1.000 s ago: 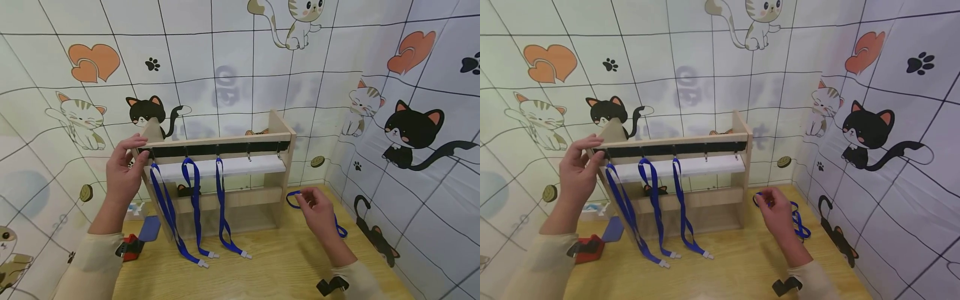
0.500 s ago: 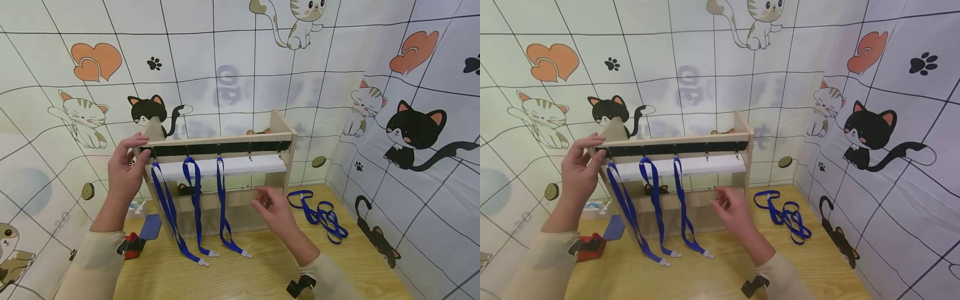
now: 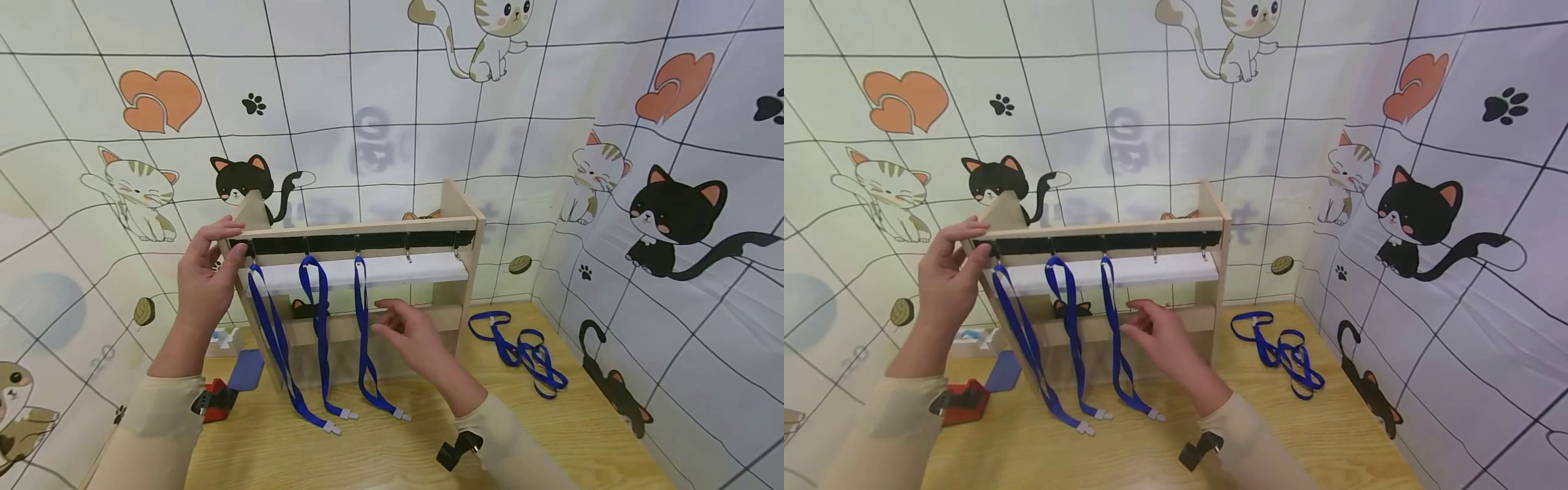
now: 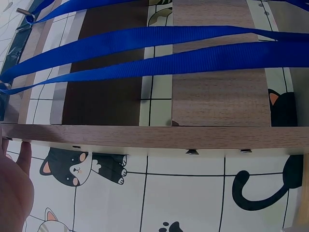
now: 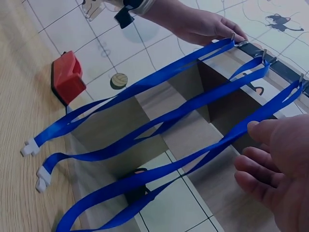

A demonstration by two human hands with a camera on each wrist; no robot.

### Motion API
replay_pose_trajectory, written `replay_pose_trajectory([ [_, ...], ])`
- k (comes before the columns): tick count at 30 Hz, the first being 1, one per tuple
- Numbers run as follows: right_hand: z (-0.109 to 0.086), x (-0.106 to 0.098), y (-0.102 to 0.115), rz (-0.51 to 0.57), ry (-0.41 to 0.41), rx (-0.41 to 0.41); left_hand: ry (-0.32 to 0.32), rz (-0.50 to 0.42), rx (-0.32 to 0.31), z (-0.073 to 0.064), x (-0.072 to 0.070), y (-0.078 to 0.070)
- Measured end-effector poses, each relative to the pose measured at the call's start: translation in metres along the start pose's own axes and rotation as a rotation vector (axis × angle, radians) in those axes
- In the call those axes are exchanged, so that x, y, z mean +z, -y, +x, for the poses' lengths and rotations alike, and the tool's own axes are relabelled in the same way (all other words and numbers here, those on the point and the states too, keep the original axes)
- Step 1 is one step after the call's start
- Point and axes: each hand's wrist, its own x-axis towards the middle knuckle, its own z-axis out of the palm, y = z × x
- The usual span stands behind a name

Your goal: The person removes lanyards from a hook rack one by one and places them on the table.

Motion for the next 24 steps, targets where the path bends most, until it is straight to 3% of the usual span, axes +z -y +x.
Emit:
replay_pose_trajectory([
  [15, 0.013, 0.016, 0.013, 0.02, 0.059, 0.056, 0.004, 0.009, 0.003, 0.0, -0.001, 0.0],
  [24, 0.015, 0.021, 0.011, 0.089, 0.086, 0.043, 0.005, 0.007, 0.022, 0.0, -0.001, 0.001],
])
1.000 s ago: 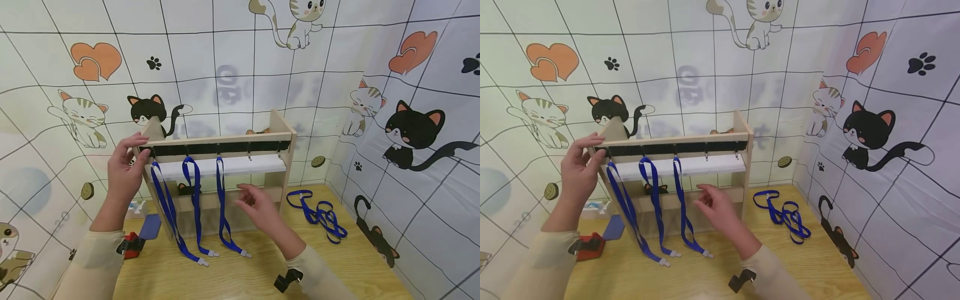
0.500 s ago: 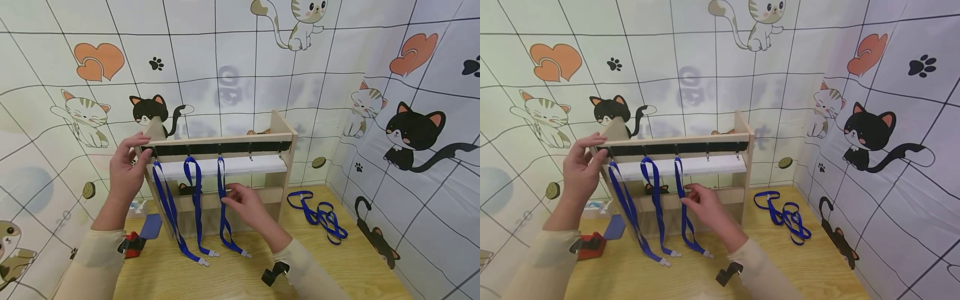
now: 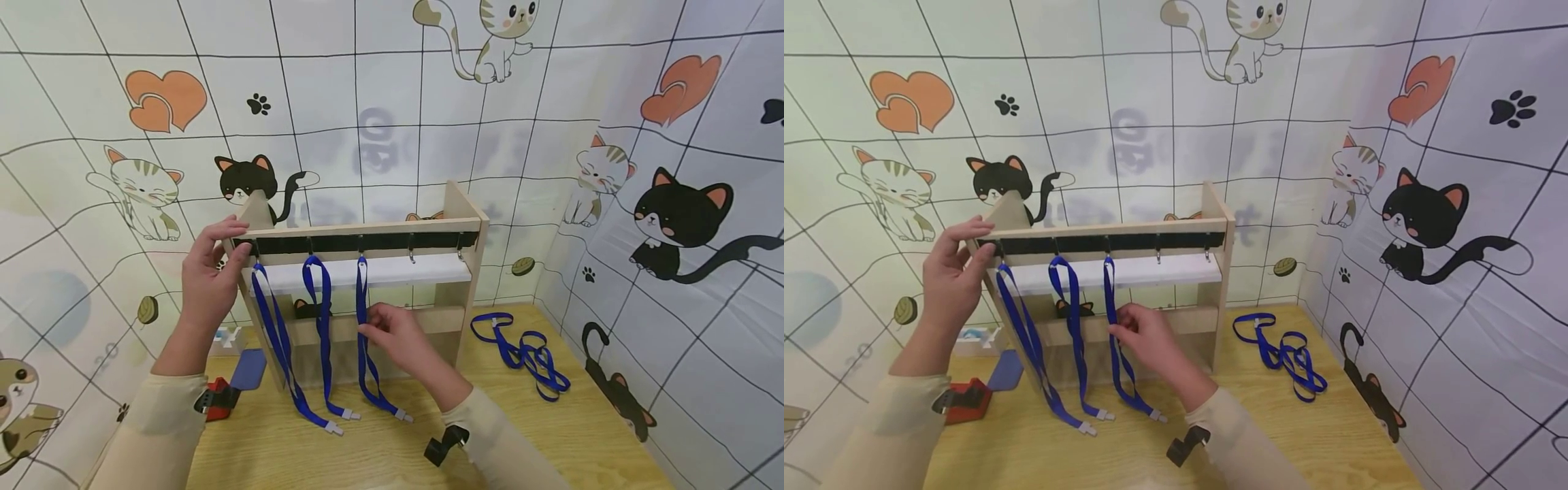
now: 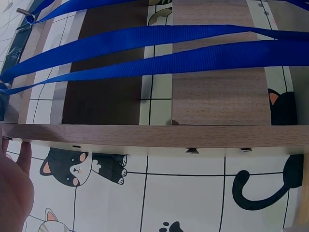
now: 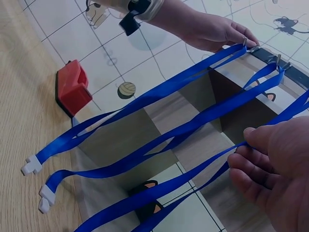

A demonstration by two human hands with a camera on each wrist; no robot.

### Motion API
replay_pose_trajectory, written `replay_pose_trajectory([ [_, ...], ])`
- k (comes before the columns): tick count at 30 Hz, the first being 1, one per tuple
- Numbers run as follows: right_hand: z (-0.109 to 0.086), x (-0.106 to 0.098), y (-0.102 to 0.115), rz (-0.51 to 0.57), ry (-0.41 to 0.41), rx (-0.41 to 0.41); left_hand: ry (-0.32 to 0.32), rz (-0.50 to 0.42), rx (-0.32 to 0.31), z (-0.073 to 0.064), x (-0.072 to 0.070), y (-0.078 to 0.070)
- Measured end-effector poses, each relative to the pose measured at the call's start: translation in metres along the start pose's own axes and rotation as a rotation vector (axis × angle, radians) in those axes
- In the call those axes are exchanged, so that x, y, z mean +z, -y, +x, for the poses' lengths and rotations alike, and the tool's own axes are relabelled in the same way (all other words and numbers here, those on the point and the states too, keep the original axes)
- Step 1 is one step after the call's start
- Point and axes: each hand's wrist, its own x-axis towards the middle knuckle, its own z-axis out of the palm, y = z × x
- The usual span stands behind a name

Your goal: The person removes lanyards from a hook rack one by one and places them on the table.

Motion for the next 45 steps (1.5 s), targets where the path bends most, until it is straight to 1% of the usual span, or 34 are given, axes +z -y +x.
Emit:
replay_pose_trajectory([
  [4, 0.0, 0.001, -0.002, 0.018, 0.004, -0.003, 0.0, 0.002, -0.001, 0.0, 0.0, 0.0],
  [12, 0.0, 0.002, 0.001, -0.006, -0.008, -0.041, -0.008, 0.008, -0.016, 0.0, -0.002, -0.001],
  [15, -0.001, 0.0, 0.006, -0.022, -0.035, -0.06, -0.008, 0.008, -0.013, 0.0, -0.003, 0.0],
  [20, -0.001, -0.006, 0.01, -0.083, -0.118, -0.106, -0.008, 0.011, -0.017, 0.0, -0.002, 0.001],
  [22, -0.001, -0.007, 0.011, -0.092, -0.138, -0.12, -0.008, 0.011, -0.021, 0.0, -0.002, 0.001],
  [25, -0.002, -0.01, 0.015, -0.08, -0.149, -0.132, -0.007, 0.011, -0.021, -0.001, -0.002, 0.001],
  [32, -0.002, -0.012, 0.019, -0.011, -0.161, -0.171, -0.002, 0.011, -0.018, 0.0, -0.001, -0.002],
  [37, -0.004, -0.016, 0.024, 0.0, -0.182, -0.201, -0.001, 0.003, -0.014, 0.0, 0.001, -0.001],
  [45, -0.006, -0.024, 0.038, -0.009, -0.202, -0.308, 0.0, 0.011, -0.007, 0.0, 0.001, -0.001],
])
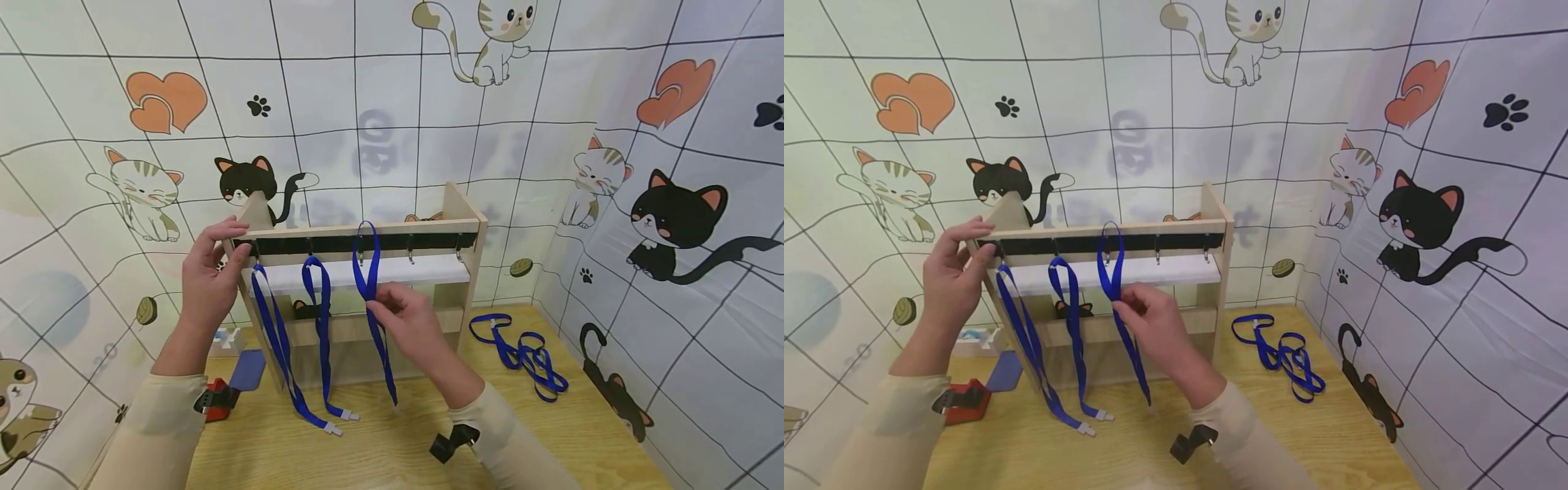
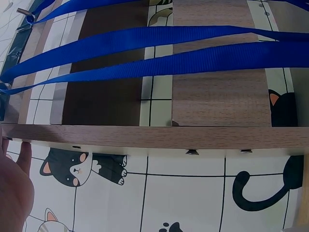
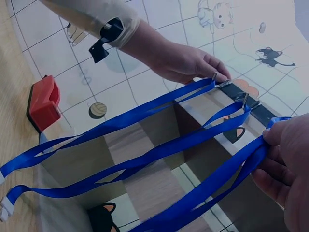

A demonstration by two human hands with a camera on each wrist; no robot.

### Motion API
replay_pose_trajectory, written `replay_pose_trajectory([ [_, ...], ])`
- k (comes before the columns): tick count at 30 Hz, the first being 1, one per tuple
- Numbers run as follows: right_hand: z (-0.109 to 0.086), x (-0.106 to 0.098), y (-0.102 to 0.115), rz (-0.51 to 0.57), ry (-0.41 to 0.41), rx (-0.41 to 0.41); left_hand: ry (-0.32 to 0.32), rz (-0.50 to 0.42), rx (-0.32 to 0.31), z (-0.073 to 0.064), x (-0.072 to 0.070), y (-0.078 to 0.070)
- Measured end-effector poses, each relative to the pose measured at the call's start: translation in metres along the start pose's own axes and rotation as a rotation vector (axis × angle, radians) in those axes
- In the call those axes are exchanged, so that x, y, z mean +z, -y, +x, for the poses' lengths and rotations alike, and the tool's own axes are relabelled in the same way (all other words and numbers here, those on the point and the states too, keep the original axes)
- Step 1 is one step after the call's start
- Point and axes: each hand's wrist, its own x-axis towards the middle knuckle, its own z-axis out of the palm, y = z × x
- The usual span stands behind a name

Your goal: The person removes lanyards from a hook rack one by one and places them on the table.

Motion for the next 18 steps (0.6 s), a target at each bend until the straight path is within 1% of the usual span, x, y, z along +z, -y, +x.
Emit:
replay_pose_trajectory([
  [7, 0.002, -0.011, 0.01, -0.024, 0.004, -0.075, 0.002, -0.014, -0.008, 0.0, 0.0, 0.003],
  [11, 0.003, -0.017, 0.017, -0.046, 0.011, -0.129, -0.001, -0.016, -0.005, 0.0, 0.0, 0.002],
  [18, 0.001, -0.031, 0.03, -0.112, -0.049, -0.225, 0.0, -0.016, -0.008, 0.0, 0.0, 0.001],
])
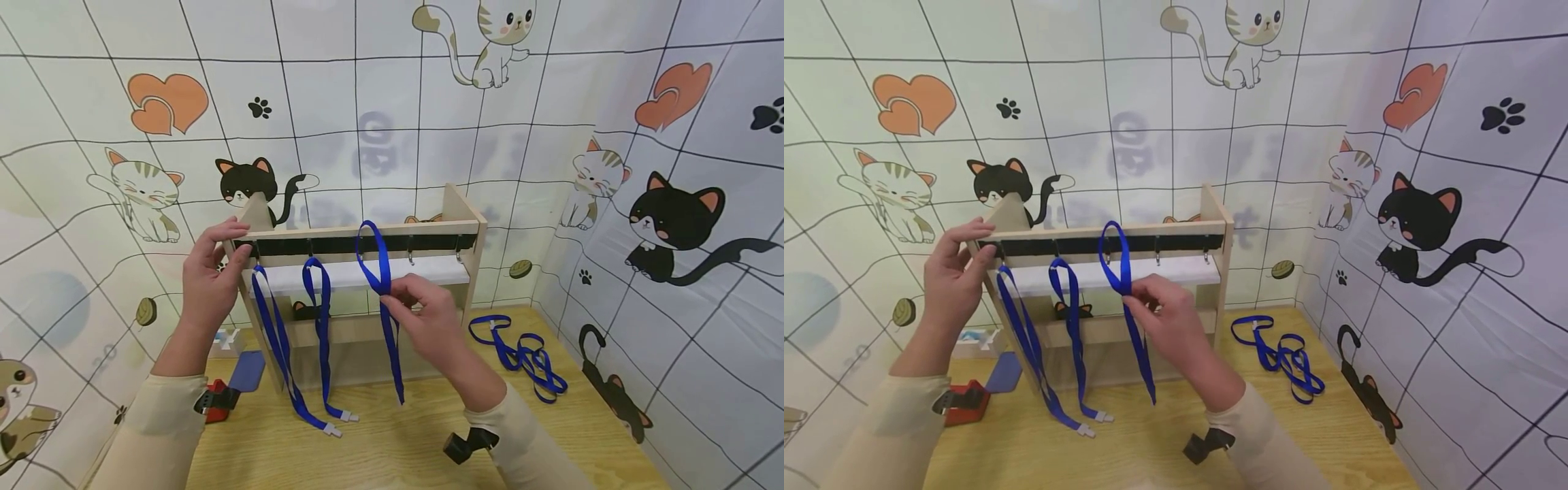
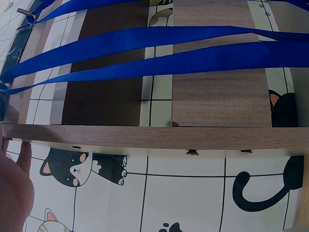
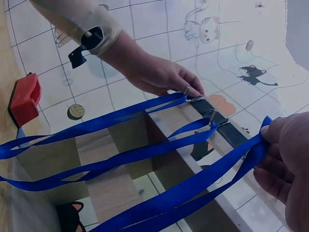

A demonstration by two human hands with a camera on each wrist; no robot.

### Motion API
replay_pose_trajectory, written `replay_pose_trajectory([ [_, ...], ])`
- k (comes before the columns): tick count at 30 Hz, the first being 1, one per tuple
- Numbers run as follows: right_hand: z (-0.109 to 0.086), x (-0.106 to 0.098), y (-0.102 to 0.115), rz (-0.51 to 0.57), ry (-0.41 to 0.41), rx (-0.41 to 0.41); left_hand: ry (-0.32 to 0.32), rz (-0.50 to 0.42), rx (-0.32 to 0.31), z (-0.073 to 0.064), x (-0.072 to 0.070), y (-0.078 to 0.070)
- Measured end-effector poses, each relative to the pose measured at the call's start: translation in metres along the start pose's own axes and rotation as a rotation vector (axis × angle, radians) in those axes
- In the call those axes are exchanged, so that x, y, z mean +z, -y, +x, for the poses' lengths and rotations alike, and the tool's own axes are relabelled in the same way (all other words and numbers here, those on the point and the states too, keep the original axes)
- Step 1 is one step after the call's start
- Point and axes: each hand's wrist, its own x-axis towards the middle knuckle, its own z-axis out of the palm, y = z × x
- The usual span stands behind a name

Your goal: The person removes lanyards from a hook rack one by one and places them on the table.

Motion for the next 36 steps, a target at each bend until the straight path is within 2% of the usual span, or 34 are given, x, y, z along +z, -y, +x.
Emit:
replay_pose_trajectory([
  [11, 0.003, -0.029, 0.013, -0.099, -0.024, -0.051, -0.003, 0.013, -0.009, 0.0, 0.0, 0.0],
  [15, 0.002, -0.039, 0.011, -0.123, -0.035, -0.071, -0.001, 0.017, -0.001, 0.0, 0.0, 0.0],
  [21, -0.005, -0.058, 0.004, -0.121, -0.028, -0.061, -0.001, 0.022, -0.01, 0.0, 0.001, 0.001],
  [31, -0.014, -0.111, -0.01, -0.28, 0.016, -0.144, 0.008, 0.027, 0.002, 0.0, 0.002, 0.002],
  [36, -0.02, -0.137, -0.018, -0.353, 0.063, -0.092, -0.004, 0.024, 0.004, 0.0, 0.0, 0.002],
])
